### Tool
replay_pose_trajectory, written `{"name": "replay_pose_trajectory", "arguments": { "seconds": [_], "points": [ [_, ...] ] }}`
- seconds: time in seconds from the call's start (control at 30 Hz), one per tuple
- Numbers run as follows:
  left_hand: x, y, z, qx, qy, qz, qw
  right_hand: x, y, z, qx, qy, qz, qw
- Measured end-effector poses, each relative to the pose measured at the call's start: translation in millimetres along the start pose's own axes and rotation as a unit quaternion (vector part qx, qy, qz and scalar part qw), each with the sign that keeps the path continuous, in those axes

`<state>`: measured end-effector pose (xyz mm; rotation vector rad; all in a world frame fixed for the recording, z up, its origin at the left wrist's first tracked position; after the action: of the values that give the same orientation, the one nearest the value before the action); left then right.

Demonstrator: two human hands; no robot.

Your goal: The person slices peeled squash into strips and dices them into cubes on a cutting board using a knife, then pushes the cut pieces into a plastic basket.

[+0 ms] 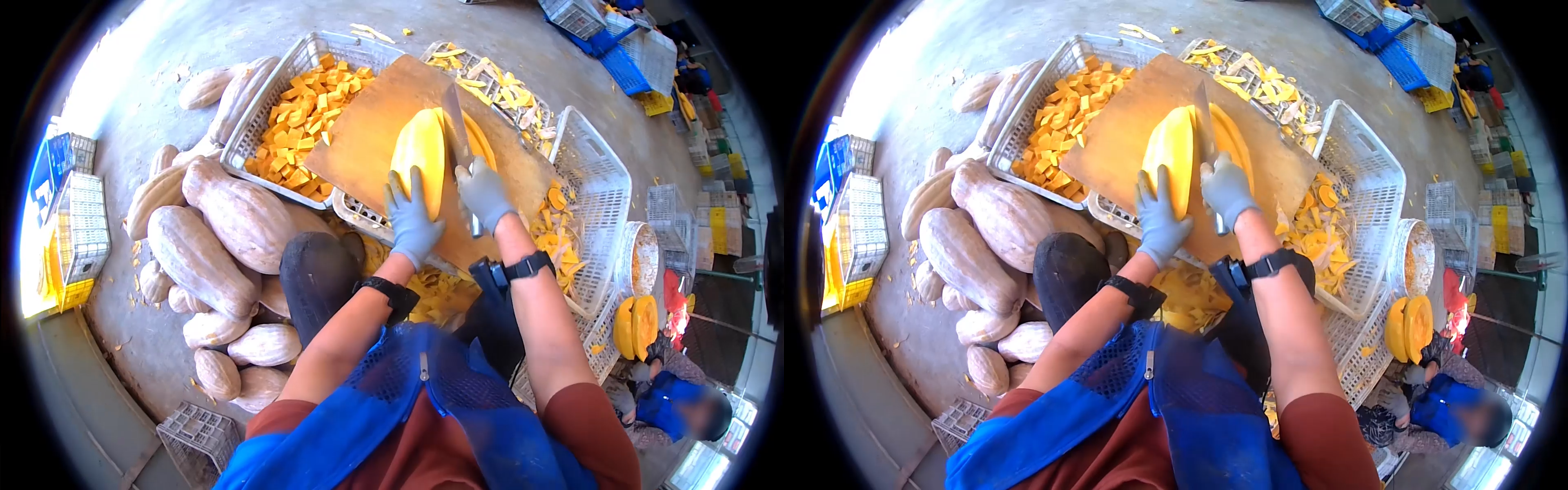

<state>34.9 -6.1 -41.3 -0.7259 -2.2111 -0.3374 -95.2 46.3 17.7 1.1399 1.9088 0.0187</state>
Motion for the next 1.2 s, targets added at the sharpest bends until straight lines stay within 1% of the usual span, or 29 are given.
{"name": "replay_pose_trajectory", "arguments": {
  "seconds": [0.1, 0.2, 0.3, 0.4, 0.47, 0.53, 0.63, 0.67, 0.73, 0.83, 0.9, 0.97, 1.03, 1.07, 1.17, 1.2],
  "points": [
    [-2.7, 4.7, -1.3, 0.019, 0.013, 0.013, 1.0, 1.9, -29.1, 17.3, -0.031, 0.044, -0.005, 0.999],
    [-6.2, 3.6, -3.2, 0.038, 0.035, 0.005, 0.999, -3.2, -59.9, 15.0, 0.022, 0.198, -0.07, 0.977],
    [-13.4, -0.6, -2.1, 0.062, 0.054, -0.015, 0.997, 2.0, -73.8, 1.3, 0.042, 0.195, -0.071, 0.977],
    [-22.3, -8.0, -0.5, 0.092, 0.098, -0.046, 0.99, 3.7, -40.9, -2.4, -0.018, 0.045, -0.014, 0.999],
    [-17.8, -11.7, 0.0, 0.092, 0.11, -0.057, 0.988, -2.0, -14.9, -5.2, -0.017, 0.016, -0.006, 1.0],
    [-16.9, -10.7, -0.5, 0.061, 0.1, -0.061, 0.991, 1.1, -3.5, -4.6, -0.023, -0.008, -0.009, 1.0],
    [-11.6, -6.2, -1.3, 0.021, 0.104, -0.067, 0.992, -1.2, 6.5, -6.1, 0.001, -0.021, -0.024, 0.999],
    [-9.4, -3.9, 0.8, 0.008, 0.109, -0.068, 0.992, -0.4, 6.0, -6.3, -0.002, -0.008, -0.03, 1.0],
    [-7.0, 3.8, 3.5, 0.012, 0.12, -0.054, 0.991, -3.4, 4.7, -7.5, -0.006, 0.019, -0.045, 0.999],
    [-11.0, 1.9, 3.8, 0.025, 0.157, -0.043, 0.986, -16.3, 12.2, -16.7, 0.016, 0.05, -0.055, 0.997],
    [-15.1, 3.1, 1.6, 0.031, 0.173, -0.04, 0.984, -26.9, 8.6, -16.3, 0.048, 0.064, -0.147, 0.986],
    [-16.2, 1.9, -2.8, 0.04, 0.173, -0.032, 0.984, -32.7, 8.6, -16.3, 0.058, 0.09, -0.185, 0.977],
    [-25.0, 0.2, 0.3, 0.053, 0.21, -0.039, 0.975, -55.1, 19.6, -14.9, 0.045, 0.128, -0.171, 0.976],
    [-29.3, -0.9, 1.9, 0.06, 0.229, -0.042, 0.971, -54.8, 16.5, -12.5, 0.038, 0.133, -0.172, 0.975],
    [-38.9, -2.6, 4.8, 0.043, 0.318, -0.111, 0.94, -54.9, 7.0, -4.8, 0.012, 0.149, -0.164, 0.975],
    [-38.5, -3.2, 2.8, 0.038, 0.327, -0.123, 0.936, -58.1, 6.9, -3.1, 0.002, 0.153, -0.156, 0.976]
  ]
}}
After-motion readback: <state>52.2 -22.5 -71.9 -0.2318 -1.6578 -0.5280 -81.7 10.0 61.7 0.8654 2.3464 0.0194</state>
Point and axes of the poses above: each hand's wrist, its own y-axis away from the middle knuckle, its own z-axis out of the palm, x = y × z, the point moved 9 cm from there along -y, towards the middle knuckle, and after that the axes turned 1 degree about x, right-handed, at the moved point
